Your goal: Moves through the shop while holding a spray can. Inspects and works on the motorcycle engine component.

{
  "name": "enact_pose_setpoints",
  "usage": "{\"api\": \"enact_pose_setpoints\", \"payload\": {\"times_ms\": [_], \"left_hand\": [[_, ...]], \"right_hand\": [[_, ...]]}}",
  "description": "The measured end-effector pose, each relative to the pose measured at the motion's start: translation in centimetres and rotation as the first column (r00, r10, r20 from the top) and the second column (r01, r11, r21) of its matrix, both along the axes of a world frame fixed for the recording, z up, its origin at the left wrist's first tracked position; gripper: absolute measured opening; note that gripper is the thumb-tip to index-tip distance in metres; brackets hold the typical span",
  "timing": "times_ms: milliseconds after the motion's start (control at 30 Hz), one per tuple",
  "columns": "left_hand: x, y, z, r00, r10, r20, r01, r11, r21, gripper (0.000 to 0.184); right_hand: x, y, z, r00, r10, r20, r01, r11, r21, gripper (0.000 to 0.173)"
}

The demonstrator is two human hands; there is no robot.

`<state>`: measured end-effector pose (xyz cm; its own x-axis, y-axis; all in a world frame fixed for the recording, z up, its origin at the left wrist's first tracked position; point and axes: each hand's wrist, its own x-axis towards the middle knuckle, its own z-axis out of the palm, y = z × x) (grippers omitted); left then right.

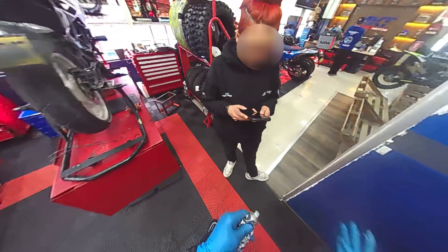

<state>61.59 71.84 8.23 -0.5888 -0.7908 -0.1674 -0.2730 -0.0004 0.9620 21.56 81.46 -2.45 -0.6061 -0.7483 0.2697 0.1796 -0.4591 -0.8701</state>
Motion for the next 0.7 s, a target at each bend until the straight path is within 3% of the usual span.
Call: {"api": "enact_pose_setpoints", "payload": {"times_ms": [100,200,300,533,700], "left_hand": [[1.1,-2.8,0.3,0.996,0.079,-0.045,-0.081,0.996,-0.037,0.025],[2.5,-5.4,0.3,0.987,0.132,-0.094,-0.134,0.991,-0.008,0.026],[5.0,-8.2,-0.4,0.974,0.163,-0.158,-0.170,0.985,-0.032,0.027],[10.0,-13.3,-1.7,0.935,0.285,-0.210,-0.290,0.957,0.009,0.023],[10.8,-14.4,-2.5,0.897,0.377,-0.230,-0.379,0.925,0.039,0.023]], "right_hand": [[3.9,-9.6,6.3,0.998,0.052,-0.033,-0.053,0.999,-0.013,0.084],[6.2,-15.9,11.5,0.990,0.131,-0.058,-0.139,0.978,-0.157,0.086],[7.6,-20.9,14.5,0.978,0.208,-0.023,-0.205,0.928,-0.311,0.098],[9.3,-27.6,15.1,0.960,0.278,0.026,-0.256,0.914,-0.314,0.104],[8.9,-30.9,15.1,0.934,0.356,0.007,-0.338,0.892,-0.299,0.103]]}}
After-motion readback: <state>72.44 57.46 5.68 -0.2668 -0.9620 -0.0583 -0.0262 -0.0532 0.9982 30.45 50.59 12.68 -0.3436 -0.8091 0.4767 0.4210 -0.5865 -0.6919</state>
